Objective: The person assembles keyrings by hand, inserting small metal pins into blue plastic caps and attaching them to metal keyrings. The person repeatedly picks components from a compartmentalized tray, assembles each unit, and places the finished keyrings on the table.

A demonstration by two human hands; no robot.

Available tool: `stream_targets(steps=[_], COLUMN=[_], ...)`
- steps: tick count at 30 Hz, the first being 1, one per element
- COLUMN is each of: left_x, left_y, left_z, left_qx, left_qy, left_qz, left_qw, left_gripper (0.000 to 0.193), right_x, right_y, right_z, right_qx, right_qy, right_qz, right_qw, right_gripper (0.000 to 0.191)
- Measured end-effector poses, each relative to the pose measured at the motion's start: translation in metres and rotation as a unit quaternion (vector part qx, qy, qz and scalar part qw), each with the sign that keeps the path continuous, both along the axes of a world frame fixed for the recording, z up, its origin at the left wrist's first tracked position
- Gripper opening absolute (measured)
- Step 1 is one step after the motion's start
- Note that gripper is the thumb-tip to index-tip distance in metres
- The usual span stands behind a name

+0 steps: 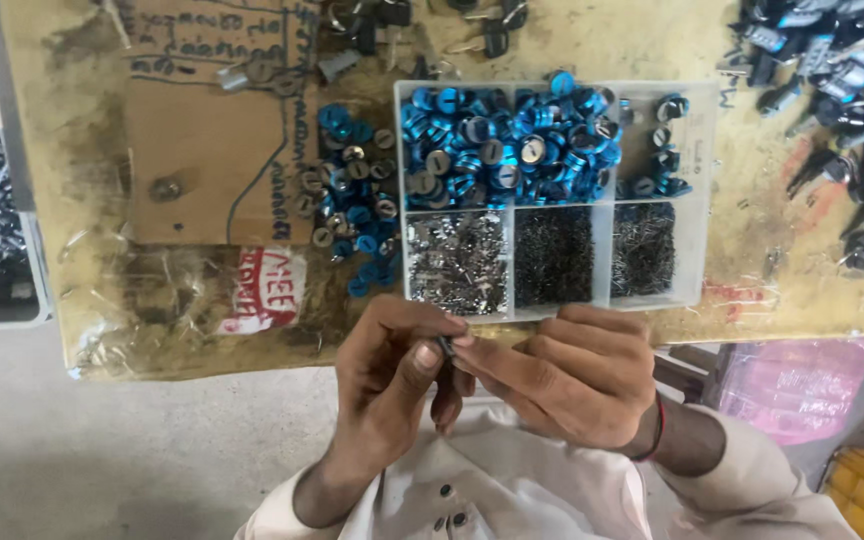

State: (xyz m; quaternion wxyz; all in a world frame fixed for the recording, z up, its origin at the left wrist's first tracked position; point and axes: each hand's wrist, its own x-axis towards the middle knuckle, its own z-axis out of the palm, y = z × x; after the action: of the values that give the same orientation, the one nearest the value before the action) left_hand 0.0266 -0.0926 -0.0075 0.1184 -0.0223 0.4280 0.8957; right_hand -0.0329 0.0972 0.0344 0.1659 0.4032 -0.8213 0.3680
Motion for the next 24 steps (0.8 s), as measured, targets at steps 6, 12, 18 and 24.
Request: stream_targets(steps=[6, 12, 18, 24], left_x=[0.0, -0.01, -0.019, -0.017], left_y=[0.017, 0.025, 0.034, 0.045], left_z=[-0.009, -0.017, -0.017, -0.015], left_qx=[0.052, 0.123, 0.121, 0.104], left_qy=[0.0, -0.041, -0.01, 0.008], left_qz=[-0.059, -0.086, -0.114, -0.147], left_qw=[0.997, 0.988, 0.986, 0.984], left_gripper=[0.022, 0.022, 0.02, 0.02], right_x=[0.037, -0.009, -0.03, -0.083], right_y=[0.041, 0.128, 0.134, 0.099], right_z=[-0.011, -0.021, -0.014, -0.012], right_qx=[-0.051, 0.263, 0.131, 0.209], right_qy=[-0.238, -0.009, -0.132, -0.055], right_qz=[-0.203, -0.413, -0.428, -0.26], right_qw=[0.948, 0.872, 0.884, 0.941], right_gripper=[0.024, 0.024, 0.02, 0.024])
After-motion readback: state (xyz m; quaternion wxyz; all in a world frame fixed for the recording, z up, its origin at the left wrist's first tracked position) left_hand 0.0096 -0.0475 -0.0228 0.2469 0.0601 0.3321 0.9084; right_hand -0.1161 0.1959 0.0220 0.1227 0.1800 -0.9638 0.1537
